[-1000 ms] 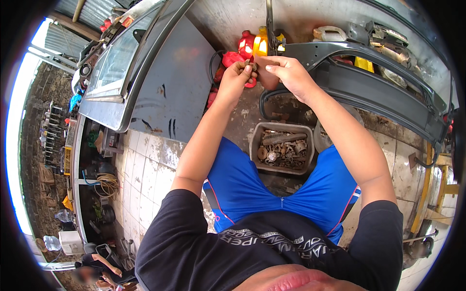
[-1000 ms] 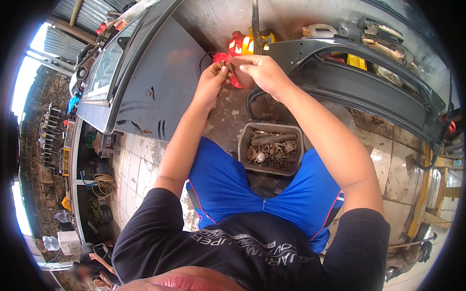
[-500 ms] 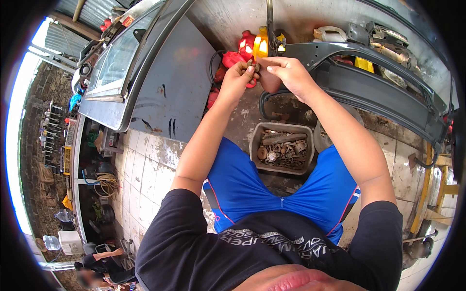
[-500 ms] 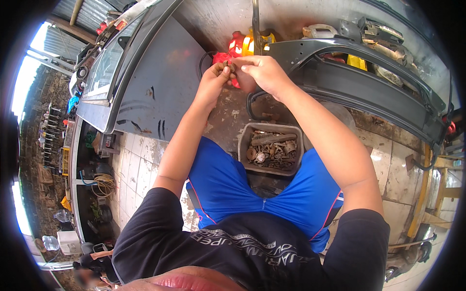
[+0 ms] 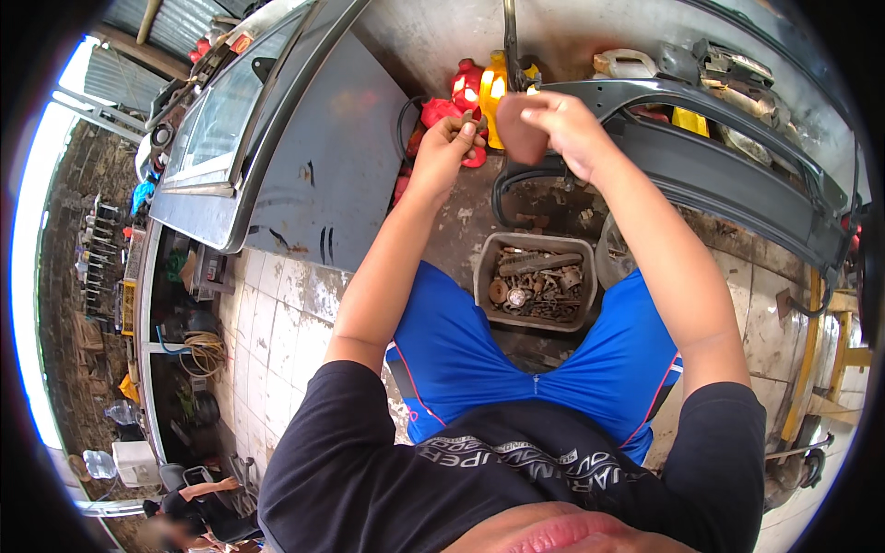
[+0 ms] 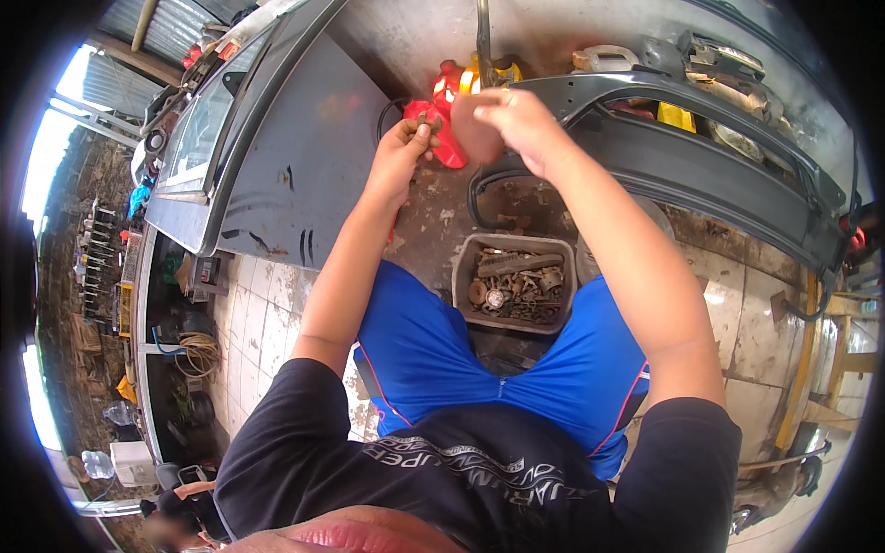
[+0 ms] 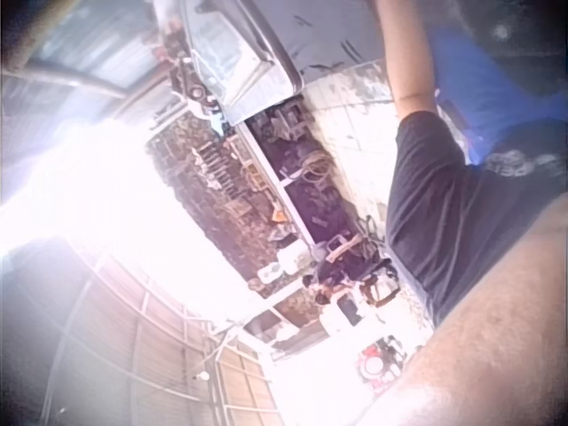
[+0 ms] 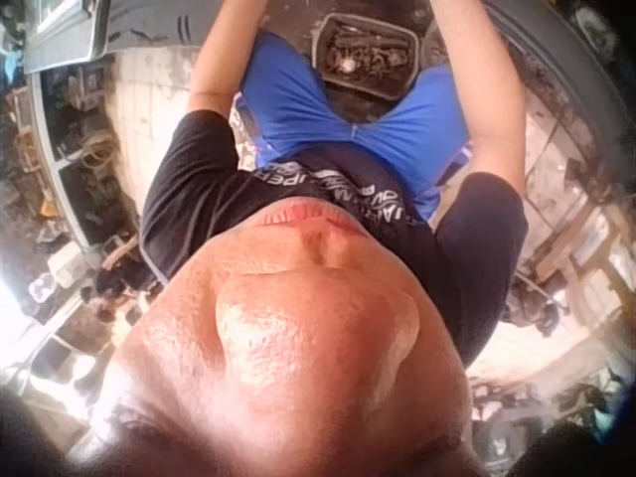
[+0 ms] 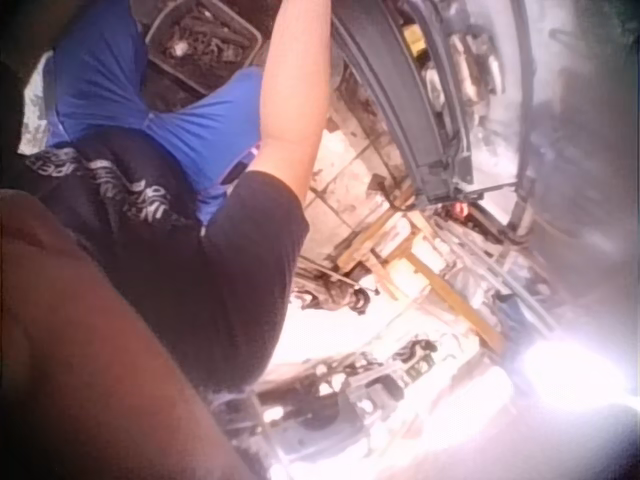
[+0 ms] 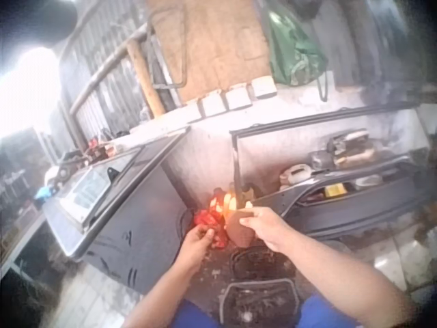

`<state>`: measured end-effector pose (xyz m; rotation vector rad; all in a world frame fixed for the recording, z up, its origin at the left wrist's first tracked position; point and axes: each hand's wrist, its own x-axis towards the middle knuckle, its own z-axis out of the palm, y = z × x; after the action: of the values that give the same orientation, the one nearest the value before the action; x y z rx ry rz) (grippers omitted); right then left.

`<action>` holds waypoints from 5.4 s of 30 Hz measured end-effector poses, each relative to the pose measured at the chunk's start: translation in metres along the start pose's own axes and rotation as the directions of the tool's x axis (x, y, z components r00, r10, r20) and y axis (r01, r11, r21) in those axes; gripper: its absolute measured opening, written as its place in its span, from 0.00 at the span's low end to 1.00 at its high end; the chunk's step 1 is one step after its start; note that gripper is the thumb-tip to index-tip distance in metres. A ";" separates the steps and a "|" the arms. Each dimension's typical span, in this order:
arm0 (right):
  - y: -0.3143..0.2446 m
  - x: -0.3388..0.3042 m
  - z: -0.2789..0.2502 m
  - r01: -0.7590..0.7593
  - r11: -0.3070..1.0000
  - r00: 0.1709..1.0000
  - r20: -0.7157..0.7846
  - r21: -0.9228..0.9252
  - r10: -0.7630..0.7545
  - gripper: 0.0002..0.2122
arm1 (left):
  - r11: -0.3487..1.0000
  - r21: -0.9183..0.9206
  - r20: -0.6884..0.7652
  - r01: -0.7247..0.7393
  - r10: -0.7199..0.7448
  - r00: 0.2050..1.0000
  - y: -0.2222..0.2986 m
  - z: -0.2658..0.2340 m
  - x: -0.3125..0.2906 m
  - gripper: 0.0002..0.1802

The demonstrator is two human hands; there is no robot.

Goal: The person sits on the floor and uses a sanding pad to clean a small metal part. They repeatedly rub the part with the pad, turning it over to clean different sides. The cleaned part is placed into a plastic container with other parts.

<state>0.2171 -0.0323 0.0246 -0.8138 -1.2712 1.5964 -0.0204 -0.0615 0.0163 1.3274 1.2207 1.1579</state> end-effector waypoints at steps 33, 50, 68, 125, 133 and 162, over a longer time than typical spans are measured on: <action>0.015 -0.008 0.018 -0.290 0.933 0.954 0.146 0.214 0.263 0.14 | 0.385 0.732 0.170 -0.563 0.696 0.697 0.016 0.018 -0.018 0.10; 0.001 -0.005 0.006 0.089 0.905 0.996 0.017 -0.417 -0.090 0.20 | 0.937 0.327 0.194 -0.123 0.061 0.979 0.001 0.015 -0.009 0.26; 0.005 -0.005 0.008 0.152 0.842 0.986 0.026 -0.517 -0.162 0.21 | 0.994 0.073 0.228 -0.083 0.065 0.972 -0.010 0.015 -0.004 0.18; 0.009 -0.002 0.012 0.106 0.792 0.981 -0.066 -0.602 -0.181 0.20 | 0.963 0.055 -0.001 -0.262 0.263 0.965 -0.011 0.030 -0.007 0.18; 0.004 -0.003 0.016 0.083 0.940 0.995 -0.027 -0.330 -0.097 0.13 | 0.958 0.070 0.018 -0.278 0.277 0.961 -0.010 0.028 -0.009 0.16; 0.002 -0.001 0.009 0.012 0.945 0.999 0.052 -0.326 0.006 0.16 | 0.955 0.126 0.098 -0.267 0.256 0.962 -0.012 0.033 -0.012 0.15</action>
<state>0.2086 -0.0369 0.0246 -0.9766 -1.6004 1.4308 0.0105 -0.0742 0.0006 1.6648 1.1059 1.2064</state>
